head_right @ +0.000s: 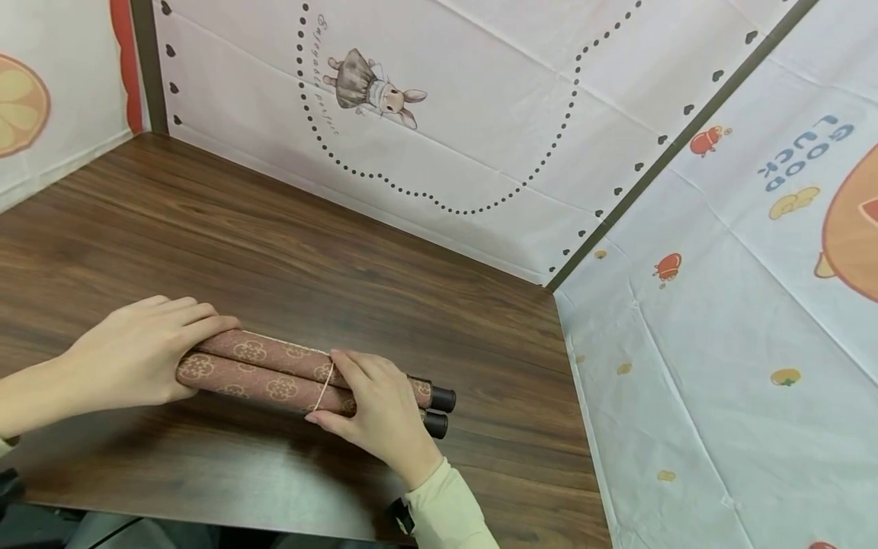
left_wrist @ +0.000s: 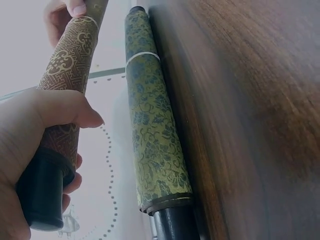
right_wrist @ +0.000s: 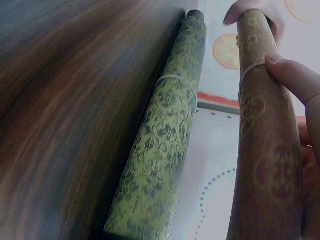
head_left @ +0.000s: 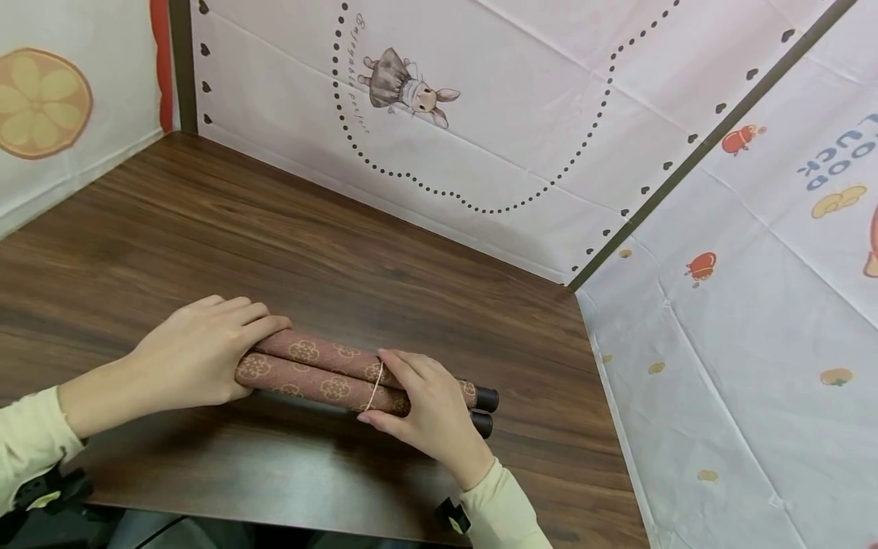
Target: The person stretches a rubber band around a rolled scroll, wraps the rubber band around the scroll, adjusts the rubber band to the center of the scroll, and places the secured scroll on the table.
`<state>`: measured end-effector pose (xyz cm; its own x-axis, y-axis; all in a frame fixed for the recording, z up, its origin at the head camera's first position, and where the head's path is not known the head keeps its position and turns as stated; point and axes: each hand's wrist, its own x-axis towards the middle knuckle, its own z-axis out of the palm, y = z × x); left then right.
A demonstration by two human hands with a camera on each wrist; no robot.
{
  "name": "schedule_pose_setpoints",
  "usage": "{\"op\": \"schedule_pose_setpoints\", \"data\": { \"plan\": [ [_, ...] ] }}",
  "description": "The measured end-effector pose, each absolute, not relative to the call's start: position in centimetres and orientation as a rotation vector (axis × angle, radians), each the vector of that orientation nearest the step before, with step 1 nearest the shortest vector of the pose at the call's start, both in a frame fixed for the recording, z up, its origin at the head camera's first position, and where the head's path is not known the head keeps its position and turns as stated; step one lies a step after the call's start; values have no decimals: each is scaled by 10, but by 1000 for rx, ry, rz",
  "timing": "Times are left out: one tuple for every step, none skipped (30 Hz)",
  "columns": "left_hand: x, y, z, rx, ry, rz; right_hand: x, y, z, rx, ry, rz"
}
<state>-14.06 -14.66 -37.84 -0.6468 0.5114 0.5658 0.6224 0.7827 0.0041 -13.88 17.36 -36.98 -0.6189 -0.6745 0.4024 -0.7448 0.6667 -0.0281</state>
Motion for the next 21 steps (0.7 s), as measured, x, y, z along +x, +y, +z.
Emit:
{"op": "schedule_pose_setpoints", "data": {
  "plan": [
    [-141, -146, -379, -845, -2417, -269, -139, 172, -370, 1126, -2522, 270],
    [-141, -146, -379, -847, -2414, -270, -140, 171, -370, 1129, -2520, 265],
    [-141, -146, -379, -849, -2410, -273, -140, 170, -369, 1128, -2523, 262],
    [-142, -146, -379, -851, -2409, -275, -141, 170, -369, 1127, -2525, 264],
    [-143, -146, -379, -852, -2407, -274, -141, 171, -369, 1122, -2530, 263],
    [-144, -147, -379, -852, -2408, -273, -142, 172, -369, 1119, -2536, 266],
    [-145, -148, -379, -849, -2411, -273, -144, 174, -368, 1117, -2541, 268],
    [-147, -149, -379, -846, -2416, -271, -145, 178, -368, 1118, -2540, 269],
    [-148, -152, -378, -842, -2424, -272, -148, 182, -367, 1121, -2536, 273],
    [-150, -154, -378, -831, -2438, -270, -152, 188, -367, 1120, -2531, 281],
    [-152, -157, -377, -817, -2453, -270, -155, 195, -366, 1111, -2530, 287],
    [-154, -160, -376, -803, -2466, -273, -159, 203, -366, 1097, -2529, 301],
    [-157, -163, -376, -788, -2479, -274, -164, 211, -365, 1080, -2528, 316],
    [-159, -167, -375, -773, -2492, -274, -168, 219, -365, 1057, -2532, 334],
    [-162, -170, -374, -761, -2501, -276, -171, 227, -365, 1032, -2540, 353],
    [-164, -173, -373, -749, -2509, -277, -175, 234, -365, 1010, -2549, 371],
    [-167, -175, -373, -746, -2511, -280, -177, 240, -365, 994, -2556, 387],
    [-170, -178, -373, -748, -2512, -284, -180, 245, -365, 986, -2563, 401],
    [-172, -180, -373, -747, -2517, -284, -182, 249, -366, 985, -2571, 405],
    [-175, -181, -373, -752, -2520, -290, -184, 251, -366, 988, -2578, 408],
    [-178, -182, -374, -758, -2527, -292, -185, 253, -366, 996, -2586, 406]
  ]
}}
